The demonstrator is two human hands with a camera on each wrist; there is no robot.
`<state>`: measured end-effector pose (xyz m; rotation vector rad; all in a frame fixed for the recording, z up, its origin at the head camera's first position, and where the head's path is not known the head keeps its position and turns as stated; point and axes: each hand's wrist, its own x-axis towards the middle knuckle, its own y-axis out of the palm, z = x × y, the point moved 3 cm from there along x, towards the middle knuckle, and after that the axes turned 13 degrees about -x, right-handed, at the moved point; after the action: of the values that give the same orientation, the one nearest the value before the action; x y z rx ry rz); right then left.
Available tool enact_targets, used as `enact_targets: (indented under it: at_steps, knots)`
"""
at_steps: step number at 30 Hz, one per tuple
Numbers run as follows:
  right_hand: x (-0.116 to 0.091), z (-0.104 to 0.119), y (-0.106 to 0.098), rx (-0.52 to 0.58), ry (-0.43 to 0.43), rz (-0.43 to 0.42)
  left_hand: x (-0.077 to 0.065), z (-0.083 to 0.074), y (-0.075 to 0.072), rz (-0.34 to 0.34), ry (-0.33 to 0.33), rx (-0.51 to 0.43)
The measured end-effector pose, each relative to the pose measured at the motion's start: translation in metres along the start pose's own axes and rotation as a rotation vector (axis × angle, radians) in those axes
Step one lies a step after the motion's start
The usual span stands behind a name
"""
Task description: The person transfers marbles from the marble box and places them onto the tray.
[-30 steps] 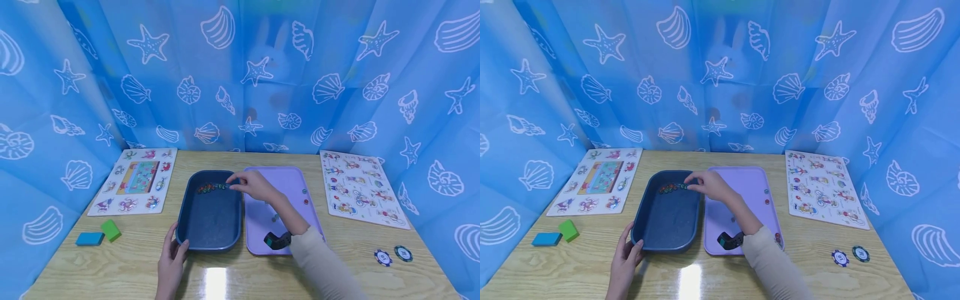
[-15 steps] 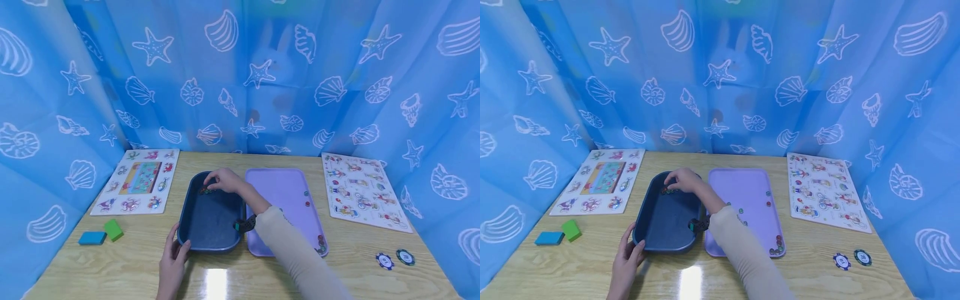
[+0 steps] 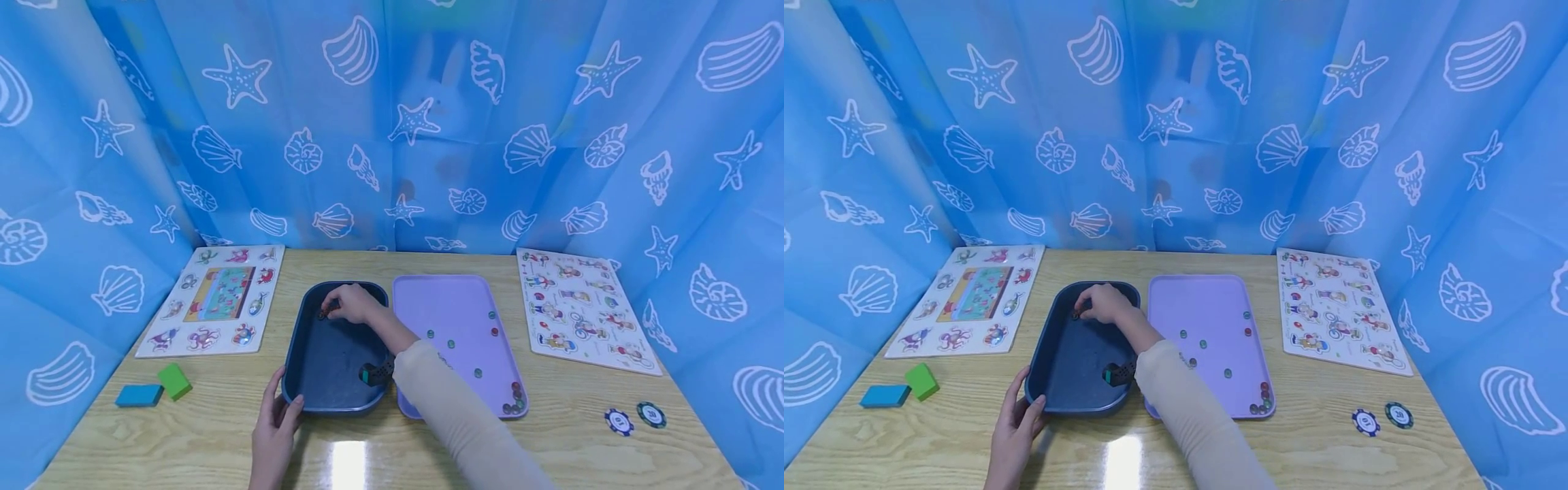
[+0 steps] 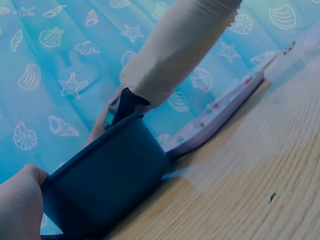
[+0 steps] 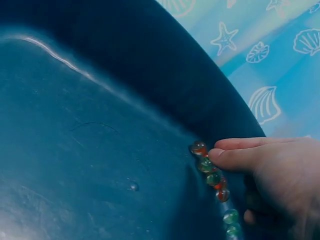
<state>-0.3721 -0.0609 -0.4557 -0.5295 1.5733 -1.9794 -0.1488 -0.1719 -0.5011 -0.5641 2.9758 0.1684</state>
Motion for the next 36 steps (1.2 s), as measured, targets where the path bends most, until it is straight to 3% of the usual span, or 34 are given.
enact_targets:
  at_steps: [10,16,20,23,30,36]
  knots:
    - [-0.001,-0.003,0.009,0.002,0.074,0.019,0.001,0.002,-0.001,-0.01,-0.007,0.014]
    - [-0.005,-0.002,0.005,-0.017,0.01,0.032,0.0,0.001,0.0,-0.001,0.009,-0.002]
    - [-0.013,0.0,-0.009,0.087,-0.055,-0.003,-0.001,0.0,0.001,0.003,0.007,-0.017]
    - [-0.027,0.002,-0.03,0.17,-0.093,-0.056,-0.002,0.0,0.002,-0.001,-0.002,-0.01]
    - [-0.076,-0.003,-0.081,0.214,-0.158,-0.183,0.0,-0.001,0.001,-0.002,0.015,0.003]
    - [-0.121,-0.035,-0.089,0.194,-0.088,-0.254,0.0,-0.001,0.0,-0.008,0.021,0.017]
